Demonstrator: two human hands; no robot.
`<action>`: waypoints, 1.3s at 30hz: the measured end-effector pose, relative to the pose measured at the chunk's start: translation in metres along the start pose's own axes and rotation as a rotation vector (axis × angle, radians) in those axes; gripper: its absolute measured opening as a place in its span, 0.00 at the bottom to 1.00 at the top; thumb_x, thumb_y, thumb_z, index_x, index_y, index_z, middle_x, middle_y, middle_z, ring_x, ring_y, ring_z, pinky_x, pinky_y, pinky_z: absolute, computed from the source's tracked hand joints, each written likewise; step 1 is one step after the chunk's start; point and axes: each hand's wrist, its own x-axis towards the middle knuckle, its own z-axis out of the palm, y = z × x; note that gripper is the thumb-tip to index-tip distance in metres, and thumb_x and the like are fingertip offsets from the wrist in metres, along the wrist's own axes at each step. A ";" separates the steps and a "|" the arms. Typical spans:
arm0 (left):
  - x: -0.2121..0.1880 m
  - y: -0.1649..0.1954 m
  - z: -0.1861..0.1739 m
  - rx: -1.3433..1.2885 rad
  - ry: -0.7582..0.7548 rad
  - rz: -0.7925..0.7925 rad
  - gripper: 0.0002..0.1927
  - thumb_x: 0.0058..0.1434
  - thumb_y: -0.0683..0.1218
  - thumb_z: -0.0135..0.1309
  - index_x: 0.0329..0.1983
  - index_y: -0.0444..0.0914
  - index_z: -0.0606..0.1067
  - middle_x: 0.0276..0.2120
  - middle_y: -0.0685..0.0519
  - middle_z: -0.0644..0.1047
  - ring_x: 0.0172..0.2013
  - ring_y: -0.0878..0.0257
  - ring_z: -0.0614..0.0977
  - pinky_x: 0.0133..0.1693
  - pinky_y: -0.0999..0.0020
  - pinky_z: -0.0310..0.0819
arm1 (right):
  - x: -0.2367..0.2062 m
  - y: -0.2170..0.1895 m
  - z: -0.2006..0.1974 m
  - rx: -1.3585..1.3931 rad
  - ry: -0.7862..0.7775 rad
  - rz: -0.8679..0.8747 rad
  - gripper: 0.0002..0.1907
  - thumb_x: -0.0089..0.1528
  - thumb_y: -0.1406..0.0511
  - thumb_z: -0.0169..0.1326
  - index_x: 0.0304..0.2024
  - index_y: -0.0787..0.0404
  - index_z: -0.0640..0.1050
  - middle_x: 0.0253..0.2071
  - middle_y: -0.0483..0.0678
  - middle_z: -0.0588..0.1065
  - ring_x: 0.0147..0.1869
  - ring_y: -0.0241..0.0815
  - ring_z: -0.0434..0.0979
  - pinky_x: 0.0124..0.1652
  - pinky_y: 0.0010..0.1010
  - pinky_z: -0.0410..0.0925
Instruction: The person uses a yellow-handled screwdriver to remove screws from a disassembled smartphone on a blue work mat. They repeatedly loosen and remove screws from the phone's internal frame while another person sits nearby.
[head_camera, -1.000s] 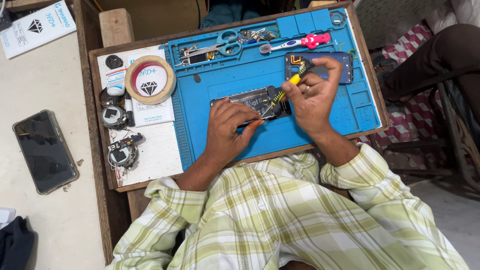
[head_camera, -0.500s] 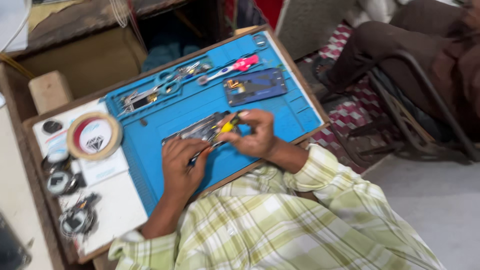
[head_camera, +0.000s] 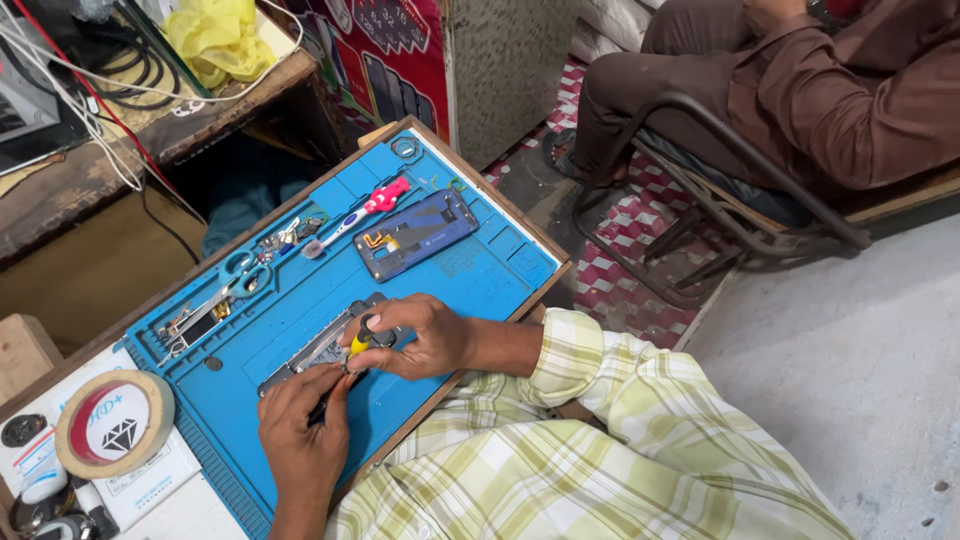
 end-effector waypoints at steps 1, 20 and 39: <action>-0.001 -0.001 0.001 0.002 0.002 0.004 0.06 0.58 0.41 0.65 0.39 0.38 0.82 0.40 0.53 0.83 0.41 0.59 0.81 0.50 0.64 0.67 | 0.000 0.000 0.000 0.009 -0.004 0.006 0.32 0.65 0.70 0.64 0.61 0.53 0.57 0.47 0.58 0.79 0.51 0.48 0.85 0.47 0.34 0.80; -0.004 0.004 0.004 -0.032 0.026 -0.051 0.07 0.61 0.42 0.64 0.41 0.36 0.81 0.41 0.52 0.83 0.43 0.57 0.82 0.51 0.65 0.69 | 0.000 -0.004 0.005 0.032 -0.007 0.086 0.36 0.67 0.70 0.62 0.66 0.50 0.53 0.51 0.56 0.77 0.55 0.46 0.84 0.49 0.33 0.81; 0.001 -0.005 -0.013 0.024 -0.044 0.122 0.21 0.59 0.47 0.67 0.55 0.38 0.79 0.50 0.50 0.79 0.51 0.53 0.78 0.55 0.57 0.65 | 0.012 0.015 -0.007 0.500 0.468 0.654 0.38 0.70 0.70 0.61 0.71 0.52 0.50 0.48 0.56 0.78 0.49 0.44 0.82 0.48 0.37 0.80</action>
